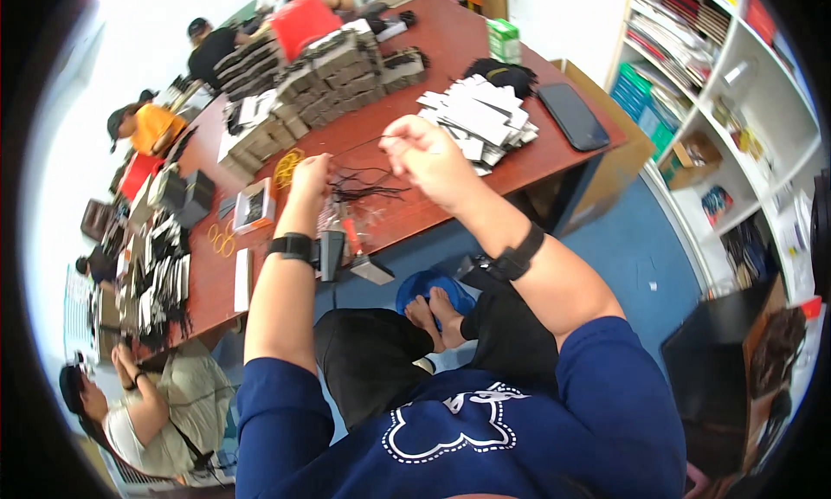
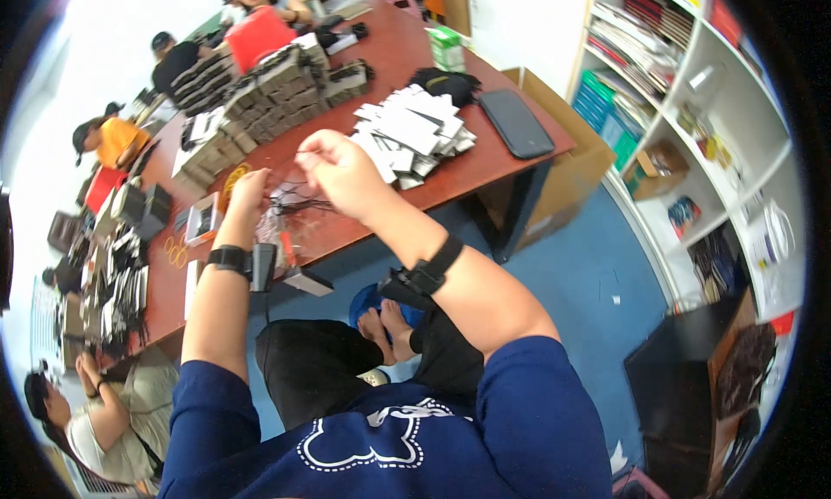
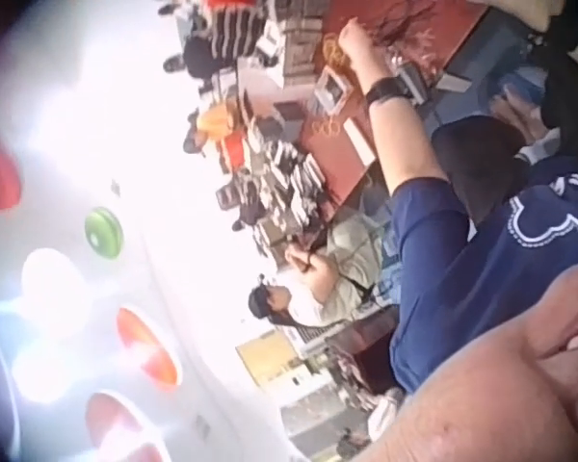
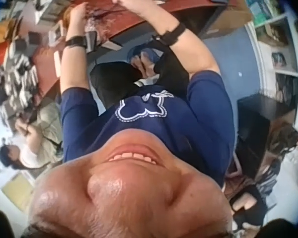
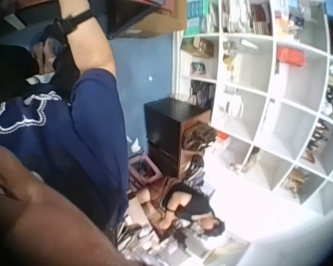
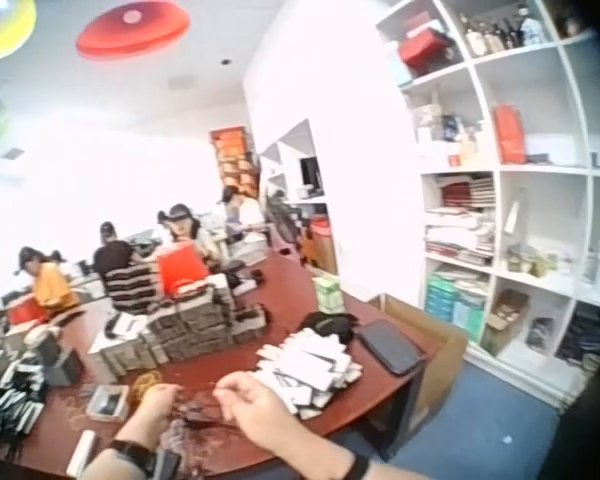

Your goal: Manually assembling small components or lanyards while sitting at a workstation.

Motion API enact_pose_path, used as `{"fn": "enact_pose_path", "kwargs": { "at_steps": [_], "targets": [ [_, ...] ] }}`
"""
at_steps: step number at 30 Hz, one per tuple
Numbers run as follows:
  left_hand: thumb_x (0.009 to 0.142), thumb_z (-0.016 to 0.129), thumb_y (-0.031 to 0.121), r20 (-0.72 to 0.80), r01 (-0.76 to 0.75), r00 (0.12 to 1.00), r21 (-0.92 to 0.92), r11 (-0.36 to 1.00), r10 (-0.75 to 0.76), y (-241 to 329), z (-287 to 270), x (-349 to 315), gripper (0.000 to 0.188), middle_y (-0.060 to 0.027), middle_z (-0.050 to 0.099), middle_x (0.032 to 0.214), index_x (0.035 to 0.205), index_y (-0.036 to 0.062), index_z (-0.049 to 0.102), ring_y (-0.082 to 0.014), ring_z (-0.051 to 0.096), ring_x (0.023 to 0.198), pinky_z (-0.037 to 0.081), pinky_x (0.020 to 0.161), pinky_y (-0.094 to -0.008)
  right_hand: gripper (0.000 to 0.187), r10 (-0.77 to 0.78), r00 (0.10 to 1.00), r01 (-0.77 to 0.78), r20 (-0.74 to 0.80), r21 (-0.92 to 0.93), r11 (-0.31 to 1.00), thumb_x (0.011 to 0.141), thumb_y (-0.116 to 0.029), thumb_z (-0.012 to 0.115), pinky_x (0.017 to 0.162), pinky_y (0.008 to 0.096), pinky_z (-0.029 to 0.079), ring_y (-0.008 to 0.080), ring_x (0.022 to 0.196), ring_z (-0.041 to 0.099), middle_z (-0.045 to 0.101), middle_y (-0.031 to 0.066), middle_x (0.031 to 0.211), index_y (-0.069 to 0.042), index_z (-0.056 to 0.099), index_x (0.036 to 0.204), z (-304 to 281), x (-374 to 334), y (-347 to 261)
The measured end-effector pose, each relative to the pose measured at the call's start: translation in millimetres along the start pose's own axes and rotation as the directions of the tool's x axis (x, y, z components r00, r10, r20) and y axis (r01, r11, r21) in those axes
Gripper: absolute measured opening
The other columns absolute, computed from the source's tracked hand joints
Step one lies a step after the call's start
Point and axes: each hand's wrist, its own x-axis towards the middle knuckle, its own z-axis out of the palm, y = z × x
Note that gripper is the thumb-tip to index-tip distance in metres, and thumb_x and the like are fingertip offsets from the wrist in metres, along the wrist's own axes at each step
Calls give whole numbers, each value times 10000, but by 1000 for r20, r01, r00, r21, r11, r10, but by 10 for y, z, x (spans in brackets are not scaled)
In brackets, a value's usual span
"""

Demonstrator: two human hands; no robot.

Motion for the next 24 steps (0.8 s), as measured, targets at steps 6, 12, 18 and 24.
{"fn": "enact_pose_path", "kwargs": {
  "at_steps": [6, 12, 18, 24],
  "targets": [
    [873, 566, 280, -48, -152, 978, 492, 857, 202, -27, -133, -34, 266, -63, 590, 680, 835, 25, 630, -147, 493, 485, 403, 455, -302, 56, -177, 983, 175, -53, -31, 984, 926, -89, 559, 555, 192, 392, 31, 617, 459, 530, -38, 725, -36, 551, 943, 262, -272, -310],
    [918, 472, 203, 90, -570, 615, 737, 363, 783, 221, -175, -919, 343, -250, 621, 1026, 1187, 3, 548, -407, 570, 1017, 457, 885, -435, 79, 196, 978, -96, 73, -678, 729, 842, -95, 604, 501, 243, 365, 51, 536, 419, 499, 16, 574, -19, 585, 841, 428, -713, -594],
    [906, 518, 41, 760, 14, 647, -89, 996, 59, 19, -153, -2489, 391, -16, 626, 920, 1295, 41, 475, -70, 570, 742, 483, 680, -218, 43, 263, 965, -226, -15, -562, 796, 867, -46, 597, 490, 207, 356, 5, 560, 436, 541, -42, 629, -20, 615, 896, 552, -1133, -309],
    [966, 487, 143, 480, -5, 876, -98, 995, 52, -501, -703, -2668, 188, 22, 595, 737, 986, 32, 638, -39, 516, 656, 428, 598, -186, 48, 615, 785, -584, 74, -240, 775, 890, -83, 614, 512, 156, 299, -14, 577, 387, 491, -89, 701, -44, 586, 896, 30, -1355, -95]
  ]
}}
